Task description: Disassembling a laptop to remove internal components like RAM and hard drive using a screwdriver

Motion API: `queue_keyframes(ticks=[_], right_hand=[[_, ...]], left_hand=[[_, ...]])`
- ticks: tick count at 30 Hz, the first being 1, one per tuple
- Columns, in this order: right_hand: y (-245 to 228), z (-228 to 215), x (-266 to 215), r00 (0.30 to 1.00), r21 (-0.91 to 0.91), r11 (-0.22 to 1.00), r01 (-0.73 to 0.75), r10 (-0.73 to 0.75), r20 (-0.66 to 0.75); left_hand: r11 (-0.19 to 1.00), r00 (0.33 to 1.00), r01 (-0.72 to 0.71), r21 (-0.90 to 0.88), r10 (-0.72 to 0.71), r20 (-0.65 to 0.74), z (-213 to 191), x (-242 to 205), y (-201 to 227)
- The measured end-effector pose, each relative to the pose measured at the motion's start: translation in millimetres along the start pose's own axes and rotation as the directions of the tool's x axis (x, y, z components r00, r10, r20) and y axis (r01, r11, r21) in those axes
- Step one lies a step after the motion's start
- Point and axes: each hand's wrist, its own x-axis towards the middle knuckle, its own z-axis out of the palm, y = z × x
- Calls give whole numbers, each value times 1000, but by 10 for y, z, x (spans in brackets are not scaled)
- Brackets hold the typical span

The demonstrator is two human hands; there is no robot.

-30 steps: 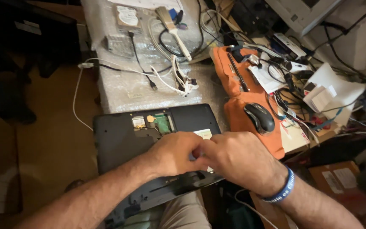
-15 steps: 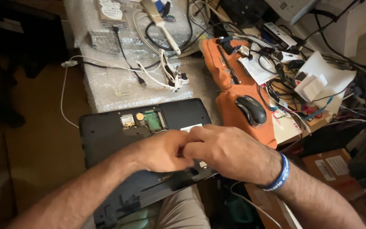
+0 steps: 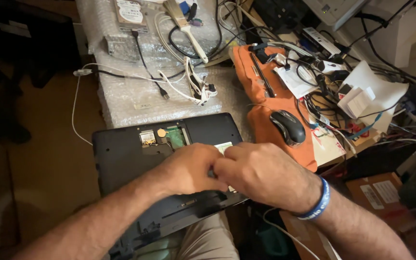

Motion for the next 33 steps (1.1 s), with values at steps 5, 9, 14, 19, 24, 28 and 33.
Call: queue_keyframes(ticks=[5,9,14,19,24,28,33], right_hand=[[30,44,-20,996,-46,997,-54,57,66],[57,54,-23,999,7,999,52,-52,7],[-51,33,5,994,-51,994,-98,100,38],[2,-40,-9,997,62,996,61,-63,33],[-15,29,2,979,-38,982,-185,188,78],[-17,-45,7,996,78,994,82,-85,36],[-43,58,-11,982,-78,985,-156,163,91]], left_hand=[[1000,999,-22,-8,22,36,-85,-109,79],[992,990,-127,1,127,-66,137,-3,-188],[998,998,16,-69,-20,-59,-104,-157,191],[995,994,-65,-77,58,-92,72,-60,-123],[994,995,60,-94,-68,-79,4,-123,13],[984,999,44,-170,-44,6,-11,-135,23],[986,988,154,-64,-155,-17,-114,-208,96]])
